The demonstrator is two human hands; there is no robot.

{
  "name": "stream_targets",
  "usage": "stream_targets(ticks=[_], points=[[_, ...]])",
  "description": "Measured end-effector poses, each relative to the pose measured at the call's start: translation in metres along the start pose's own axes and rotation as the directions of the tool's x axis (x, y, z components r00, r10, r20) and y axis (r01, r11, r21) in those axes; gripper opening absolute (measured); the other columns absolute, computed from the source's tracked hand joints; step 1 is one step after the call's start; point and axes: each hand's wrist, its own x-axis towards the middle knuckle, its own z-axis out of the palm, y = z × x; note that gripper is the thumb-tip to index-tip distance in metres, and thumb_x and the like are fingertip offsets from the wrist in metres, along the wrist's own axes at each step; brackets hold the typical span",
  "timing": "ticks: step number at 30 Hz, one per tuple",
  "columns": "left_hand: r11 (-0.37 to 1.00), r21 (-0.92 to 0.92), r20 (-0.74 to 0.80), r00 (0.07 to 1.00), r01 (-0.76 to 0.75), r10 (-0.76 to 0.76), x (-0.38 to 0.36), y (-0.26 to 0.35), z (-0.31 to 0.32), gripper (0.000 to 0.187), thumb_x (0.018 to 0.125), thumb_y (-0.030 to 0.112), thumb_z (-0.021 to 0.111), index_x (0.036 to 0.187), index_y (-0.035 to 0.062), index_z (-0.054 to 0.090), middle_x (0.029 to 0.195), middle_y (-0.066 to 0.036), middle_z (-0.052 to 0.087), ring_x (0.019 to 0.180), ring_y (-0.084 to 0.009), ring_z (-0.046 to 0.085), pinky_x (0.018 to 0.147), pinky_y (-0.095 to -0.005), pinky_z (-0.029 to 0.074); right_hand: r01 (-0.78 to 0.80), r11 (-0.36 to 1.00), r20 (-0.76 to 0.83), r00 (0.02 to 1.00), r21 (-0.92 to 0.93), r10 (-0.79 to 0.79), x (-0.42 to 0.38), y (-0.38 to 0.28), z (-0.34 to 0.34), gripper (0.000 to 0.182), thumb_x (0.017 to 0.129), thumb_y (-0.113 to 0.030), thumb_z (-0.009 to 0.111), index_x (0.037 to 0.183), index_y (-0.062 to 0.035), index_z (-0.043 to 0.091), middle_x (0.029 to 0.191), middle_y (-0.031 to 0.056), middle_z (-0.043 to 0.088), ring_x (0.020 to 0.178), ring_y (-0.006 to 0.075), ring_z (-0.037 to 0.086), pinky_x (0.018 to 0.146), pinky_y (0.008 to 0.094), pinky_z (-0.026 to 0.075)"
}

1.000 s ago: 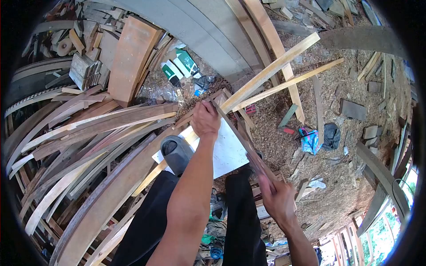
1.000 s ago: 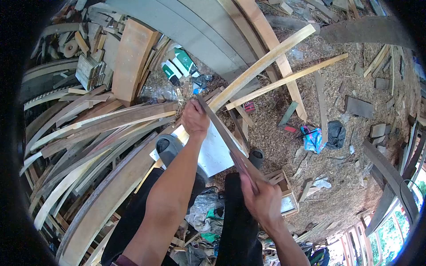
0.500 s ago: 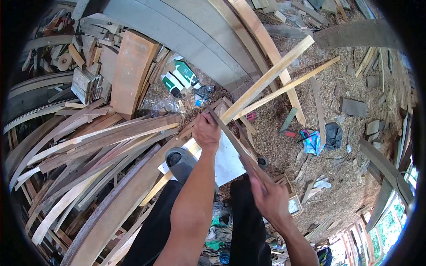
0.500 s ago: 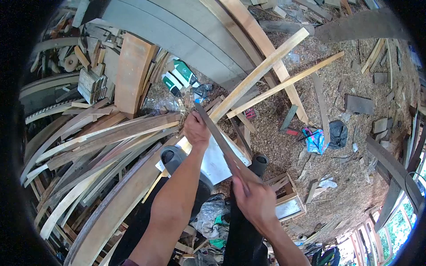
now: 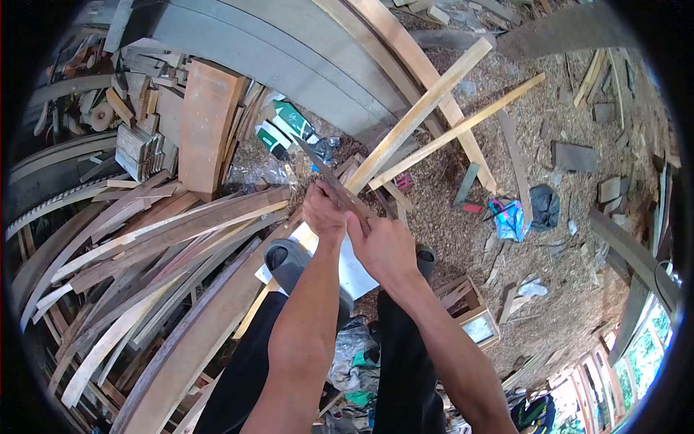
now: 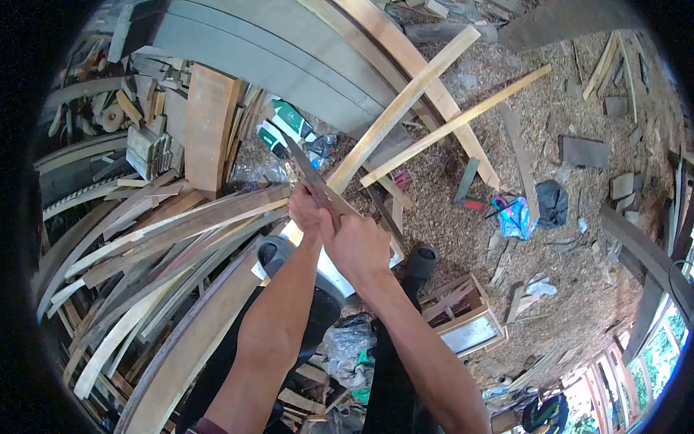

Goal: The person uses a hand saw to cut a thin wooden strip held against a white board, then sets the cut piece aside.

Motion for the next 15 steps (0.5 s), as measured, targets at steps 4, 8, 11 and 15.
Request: stream_targets(ticks=[4, 8, 11, 15], points=[[0.998, -0.058, -0.055, 0.998, 0.037, -0.040, -0.003, 0.005, -0.002, 0.030, 0.091, 0.025, 0.045, 0.073, 0.0040, 0.057, 0.077, -0.020, 0.063, 0.074, -0.0423, 0.060, 0.066, -0.0543, 0.044, 0.046, 0.993, -0.103, 0.994, 0.112, -0.034, -0.052, 0.010, -0.021, 0.035, 0.090, -0.032, 0.058, 0.079, 0.0009, 0.067, 0.063, 0.0246, 0.061, 0.062, 0.0424, 0.062, 0.059, 0.0475, 0.052], [0.990, -0.134, -0.065, 0.997, -0.038, 0.030, -0.004, 0.016, -0.011, 0.026, 0.087, 0.026, 0.050, 0.074, 0.0047, 0.058, 0.074, -0.018, 0.061, 0.072, -0.0417, 0.059, 0.064, -0.0527, 0.044, 0.022, 0.996, -0.105, 0.994, 0.087, -0.013, -0.111, 0.025, -0.061, 0.035, 0.087, -0.026, 0.064, 0.065, 0.0015, 0.064, 0.061, 0.0234, 0.059, 0.060, 0.0414, 0.062, 0.054, 0.0460, 0.050], [0.991, -0.132, -0.066, 0.998, -0.011, 0.002, -0.005, 0.015, -0.010, 0.026, 0.086, 0.026, 0.051, 0.073, 0.0043, 0.057, 0.075, -0.017, 0.061, 0.074, -0.0412, 0.059, 0.065, -0.0523, 0.043, -0.106, 0.994, -0.020, 0.994, 0.005, 0.106, -0.127, 0.027, -0.072, 0.036, 0.086, -0.026, 0.065, 0.062, 0.0006, 0.061, 0.059, 0.0229, 0.058, 0.057, 0.0414, 0.061, 0.051, 0.0449, 0.049], [0.990, -0.126, -0.039, 0.997, 0.060, -0.066, -0.002, 0.011, -0.002, 0.028, 0.089, 0.024, 0.046, 0.073, 0.0028, 0.057, 0.077, -0.018, 0.061, 0.077, -0.0414, 0.058, 0.068, -0.0522, 0.042, 0.011, 0.999, -0.111, 0.994, -0.038, -0.016, -0.104, 0.030, -0.053, 0.039, 0.086, -0.029, 0.065, 0.060, -0.0006, 0.060, 0.058, 0.0227, 0.058, 0.055, 0.0408, 0.060, 0.050, 0.0441, 0.049]])
